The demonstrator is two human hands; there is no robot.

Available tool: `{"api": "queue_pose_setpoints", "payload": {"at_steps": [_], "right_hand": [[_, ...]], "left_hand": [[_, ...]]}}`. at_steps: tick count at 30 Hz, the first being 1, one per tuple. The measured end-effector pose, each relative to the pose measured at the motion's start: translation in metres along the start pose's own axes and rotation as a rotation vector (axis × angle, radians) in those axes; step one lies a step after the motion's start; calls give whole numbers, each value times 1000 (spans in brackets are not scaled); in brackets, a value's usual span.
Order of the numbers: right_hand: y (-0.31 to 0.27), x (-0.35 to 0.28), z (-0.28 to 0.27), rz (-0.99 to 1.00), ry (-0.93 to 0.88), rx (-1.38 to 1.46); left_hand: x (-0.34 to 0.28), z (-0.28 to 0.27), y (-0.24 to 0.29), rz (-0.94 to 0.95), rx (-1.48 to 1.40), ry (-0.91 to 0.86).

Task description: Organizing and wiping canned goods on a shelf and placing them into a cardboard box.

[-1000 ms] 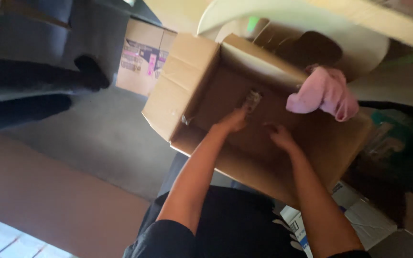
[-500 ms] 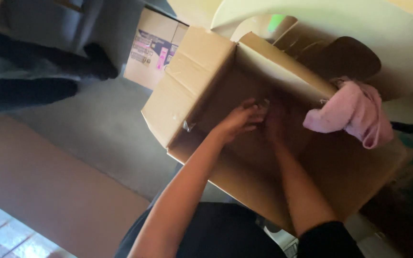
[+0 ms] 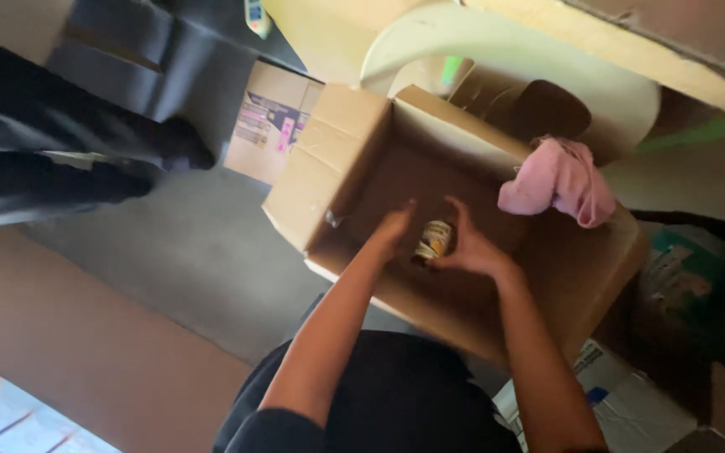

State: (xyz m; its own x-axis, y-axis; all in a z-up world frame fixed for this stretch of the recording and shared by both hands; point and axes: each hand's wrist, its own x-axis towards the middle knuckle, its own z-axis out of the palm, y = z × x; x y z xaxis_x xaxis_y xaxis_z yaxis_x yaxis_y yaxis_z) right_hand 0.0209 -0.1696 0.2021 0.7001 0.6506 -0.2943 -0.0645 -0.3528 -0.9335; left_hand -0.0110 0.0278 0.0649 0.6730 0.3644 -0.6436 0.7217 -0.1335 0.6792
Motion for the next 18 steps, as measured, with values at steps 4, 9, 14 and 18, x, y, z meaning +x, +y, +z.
{"api": "queue_pose_setpoints", "payload": {"at_steps": [4,9,14,18], "right_hand": [[-144,-50,-21,-32,52,-113],[-184,-88,-73,-379,562,-454],[-95,-93,-110,-46,1013,-758],[-166,-122,-112,87,1078,-550]], "left_hand": [[-80,-29,82,-300,-578,-860],[-159,-57,164,-116,-647,-1045],[-215,-89,207,-131,-929,-1170],[-207,-86,199,-127,-936,-1132]]}}
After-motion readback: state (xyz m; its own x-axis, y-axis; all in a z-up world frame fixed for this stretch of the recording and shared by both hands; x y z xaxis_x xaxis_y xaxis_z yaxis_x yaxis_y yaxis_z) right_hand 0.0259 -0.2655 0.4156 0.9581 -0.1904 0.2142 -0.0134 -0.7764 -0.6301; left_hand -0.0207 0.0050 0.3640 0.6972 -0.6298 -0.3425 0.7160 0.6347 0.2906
